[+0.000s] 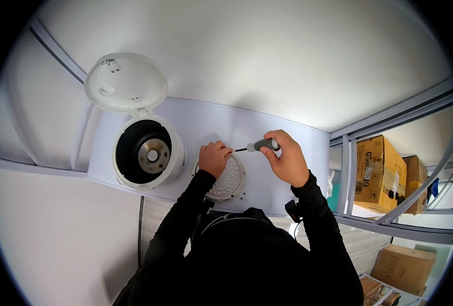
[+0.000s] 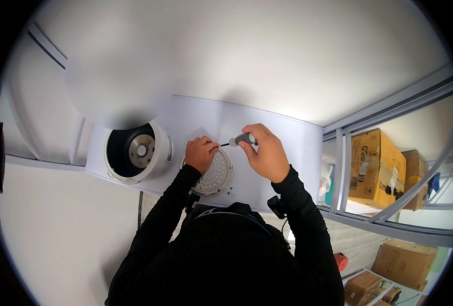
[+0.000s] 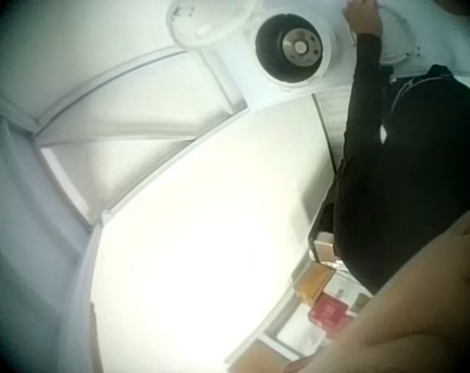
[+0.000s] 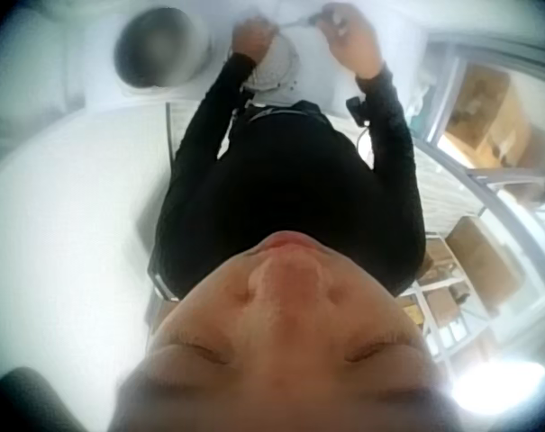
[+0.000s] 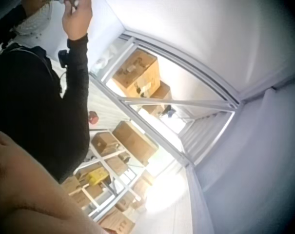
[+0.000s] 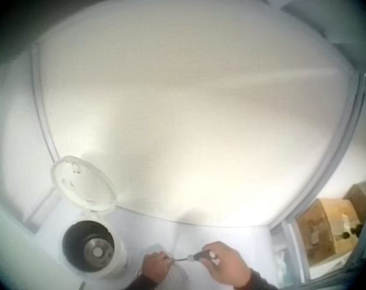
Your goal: The person uses a screwdriver to fasten screws into a white plastic perforated lid and a white bucket-like appliance. They repeatedly insert and tighten screws, then place the lid onto the bucket and continue securing it.
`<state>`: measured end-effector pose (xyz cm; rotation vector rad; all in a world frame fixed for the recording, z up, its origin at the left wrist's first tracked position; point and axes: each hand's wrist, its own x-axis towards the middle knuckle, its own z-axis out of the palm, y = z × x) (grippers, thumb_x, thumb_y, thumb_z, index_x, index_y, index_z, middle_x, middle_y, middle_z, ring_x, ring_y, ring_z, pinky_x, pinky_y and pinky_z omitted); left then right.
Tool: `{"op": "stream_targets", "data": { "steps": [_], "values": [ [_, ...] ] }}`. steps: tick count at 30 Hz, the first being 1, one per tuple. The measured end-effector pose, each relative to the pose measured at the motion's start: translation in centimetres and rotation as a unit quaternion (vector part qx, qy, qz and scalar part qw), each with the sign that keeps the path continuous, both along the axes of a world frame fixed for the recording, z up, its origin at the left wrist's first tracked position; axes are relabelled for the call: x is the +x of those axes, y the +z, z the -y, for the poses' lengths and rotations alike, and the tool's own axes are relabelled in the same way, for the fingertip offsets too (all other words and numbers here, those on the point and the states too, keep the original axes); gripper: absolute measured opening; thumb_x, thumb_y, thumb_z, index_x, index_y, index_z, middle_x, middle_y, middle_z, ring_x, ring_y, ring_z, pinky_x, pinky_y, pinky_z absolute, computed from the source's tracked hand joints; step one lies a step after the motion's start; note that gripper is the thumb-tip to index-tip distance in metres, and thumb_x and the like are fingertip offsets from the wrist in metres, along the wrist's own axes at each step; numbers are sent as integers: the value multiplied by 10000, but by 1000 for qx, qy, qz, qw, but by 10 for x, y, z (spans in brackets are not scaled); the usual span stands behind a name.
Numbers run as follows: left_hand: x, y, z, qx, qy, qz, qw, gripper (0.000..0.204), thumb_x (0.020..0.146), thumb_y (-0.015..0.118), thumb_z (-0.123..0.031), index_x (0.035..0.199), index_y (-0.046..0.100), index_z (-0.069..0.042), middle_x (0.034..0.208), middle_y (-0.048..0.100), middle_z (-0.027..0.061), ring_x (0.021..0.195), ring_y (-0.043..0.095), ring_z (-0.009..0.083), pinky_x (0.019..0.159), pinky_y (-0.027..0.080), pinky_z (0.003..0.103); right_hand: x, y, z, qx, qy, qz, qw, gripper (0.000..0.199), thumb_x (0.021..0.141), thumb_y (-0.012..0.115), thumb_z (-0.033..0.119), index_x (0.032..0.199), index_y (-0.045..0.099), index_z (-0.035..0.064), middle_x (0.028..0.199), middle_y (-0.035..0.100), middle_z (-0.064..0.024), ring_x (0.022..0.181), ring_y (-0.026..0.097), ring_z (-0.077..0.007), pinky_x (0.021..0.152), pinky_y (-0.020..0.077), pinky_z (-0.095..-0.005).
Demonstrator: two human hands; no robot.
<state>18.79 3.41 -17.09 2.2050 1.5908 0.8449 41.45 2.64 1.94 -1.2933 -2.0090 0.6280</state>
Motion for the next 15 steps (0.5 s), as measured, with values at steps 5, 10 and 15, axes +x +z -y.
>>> {"op": "stream_targets", "data": {
  "steps": [5,10,15],
  "values": [
    [-1,-3,-1,-22,10,33,999,133,879,767,-240,985,814,-174,948,680,-7,946,627,247,860,428,432,-3,-4,-1,5,24,5,1000,276,903,764,51,1145,633,32,1040,683,-155,853,684,-365,724,556,-394],
    [-3,-5,-6,-26,12,67,997,126,850,789,-224,937,824,-138,882,704,28,885,654,274,819,463,429,-8,-12,-5,14,45,22,999,284,900,768,51,1147,629,37,1044,682,-144,869,682,-358,739,553,-394],
    [-3,-7,-7,-13,10,79,997,121,837,798,-220,915,827,-132,861,711,35,866,665,278,781,473,429,-11,-10,-9,18,62,43,997,299,906,769,45,1163,616,46,1066,687,-132,886,690,-336,762,559,-370]
  ]
}}
